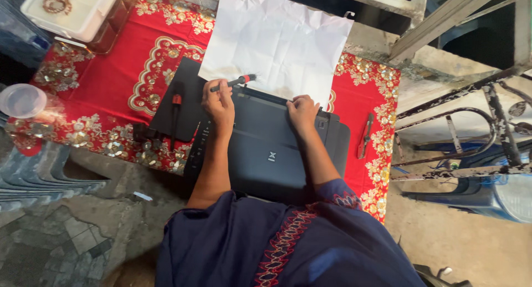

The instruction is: The person uses a screwdriver to remove screws from the top and side panels of a Canon printer. They open the top cover, remove the paper tray, and continue unscrewing components while the printer remains on a red floral tablecloth.

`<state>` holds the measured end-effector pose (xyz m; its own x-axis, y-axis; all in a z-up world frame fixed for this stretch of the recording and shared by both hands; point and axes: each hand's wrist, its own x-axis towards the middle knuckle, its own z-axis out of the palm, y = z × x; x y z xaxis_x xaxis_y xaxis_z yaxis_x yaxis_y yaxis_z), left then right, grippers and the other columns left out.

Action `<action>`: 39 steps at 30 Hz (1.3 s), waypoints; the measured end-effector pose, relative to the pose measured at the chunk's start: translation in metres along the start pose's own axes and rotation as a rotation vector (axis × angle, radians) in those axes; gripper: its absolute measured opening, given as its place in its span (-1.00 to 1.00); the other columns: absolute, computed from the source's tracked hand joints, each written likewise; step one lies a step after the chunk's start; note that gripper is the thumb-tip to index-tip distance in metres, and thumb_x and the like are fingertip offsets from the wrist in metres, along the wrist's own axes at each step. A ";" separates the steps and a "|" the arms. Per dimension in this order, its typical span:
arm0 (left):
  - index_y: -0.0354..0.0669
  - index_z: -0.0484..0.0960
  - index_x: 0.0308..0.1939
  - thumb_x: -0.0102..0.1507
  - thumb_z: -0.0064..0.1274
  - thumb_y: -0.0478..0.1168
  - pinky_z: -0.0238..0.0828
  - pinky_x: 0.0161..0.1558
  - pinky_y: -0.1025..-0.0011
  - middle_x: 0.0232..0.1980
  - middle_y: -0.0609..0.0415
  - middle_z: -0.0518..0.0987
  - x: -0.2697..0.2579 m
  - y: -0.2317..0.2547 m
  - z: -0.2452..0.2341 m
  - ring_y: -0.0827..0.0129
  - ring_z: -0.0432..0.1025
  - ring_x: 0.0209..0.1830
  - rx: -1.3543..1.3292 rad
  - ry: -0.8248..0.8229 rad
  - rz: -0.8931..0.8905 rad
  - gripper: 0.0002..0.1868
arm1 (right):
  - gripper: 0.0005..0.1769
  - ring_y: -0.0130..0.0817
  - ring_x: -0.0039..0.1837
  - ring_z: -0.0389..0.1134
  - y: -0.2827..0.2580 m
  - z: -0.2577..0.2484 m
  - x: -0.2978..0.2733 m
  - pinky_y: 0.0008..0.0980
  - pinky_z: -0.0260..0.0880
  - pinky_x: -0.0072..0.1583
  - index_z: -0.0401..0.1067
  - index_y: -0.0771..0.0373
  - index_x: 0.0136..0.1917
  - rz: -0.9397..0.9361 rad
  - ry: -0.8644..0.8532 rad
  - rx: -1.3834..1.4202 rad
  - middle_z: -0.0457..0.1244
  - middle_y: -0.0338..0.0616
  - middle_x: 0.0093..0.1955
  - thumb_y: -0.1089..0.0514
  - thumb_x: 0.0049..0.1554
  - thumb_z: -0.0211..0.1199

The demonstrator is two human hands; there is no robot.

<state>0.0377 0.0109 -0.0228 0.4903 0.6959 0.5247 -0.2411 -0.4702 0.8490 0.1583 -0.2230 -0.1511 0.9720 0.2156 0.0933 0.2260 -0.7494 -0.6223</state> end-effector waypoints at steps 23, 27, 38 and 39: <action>-0.45 0.55 -0.05 0.46 -0.03 -0.30 0.67 -0.28 0.44 -0.04 -0.11 0.58 -0.006 -0.012 0.002 0.27 0.63 -0.27 -0.059 0.039 -0.021 -0.81 | -0.78 -0.07 0.20 0.33 -0.110 0.099 0.017 0.41 -0.09 0.46 0.52 0.27 -0.39 -0.086 0.037 0.096 0.38 -0.15 0.08 0.14 0.04 0.37; -0.47 0.53 -0.04 0.47 -0.03 -0.31 0.69 -0.26 0.43 -0.02 -0.11 0.56 -0.008 -0.026 0.003 0.28 0.63 -0.25 -0.061 0.033 -0.016 -0.81 | -0.85 -0.05 0.17 0.34 -0.113 0.114 0.023 0.41 -0.05 0.42 0.55 0.23 -0.37 -0.117 0.070 0.105 0.38 -0.11 0.06 0.16 -0.02 0.31; -0.47 0.56 -0.03 0.48 -0.06 -0.33 0.65 -0.25 0.46 -0.02 -0.13 0.56 -0.020 -0.016 -0.008 0.31 0.59 -0.25 -0.019 0.015 0.025 -0.81 | -0.73 -0.13 0.17 0.39 -0.122 0.059 0.016 0.43 -0.04 0.45 0.56 0.18 -0.41 -0.151 -0.040 0.013 0.42 -0.20 0.07 -0.03 -0.03 0.35; -0.47 0.56 -0.04 0.48 -0.06 -0.32 0.65 -0.25 0.46 -0.02 -0.13 0.56 -0.021 -0.015 -0.008 0.30 0.60 -0.25 -0.008 0.024 0.023 -0.81 | -0.73 -0.12 0.18 0.37 -0.119 0.057 0.018 0.43 -0.05 0.45 0.57 0.17 -0.41 -0.142 -0.047 -0.018 0.41 -0.20 0.08 -0.04 -0.04 0.36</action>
<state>0.0246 0.0075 -0.0463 0.4641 0.6980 0.5453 -0.2587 -0.4820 0.8371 0.1452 -0.0941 -0.1196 0.9263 0.3488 0.1423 0.3622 -0.7204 -0.5915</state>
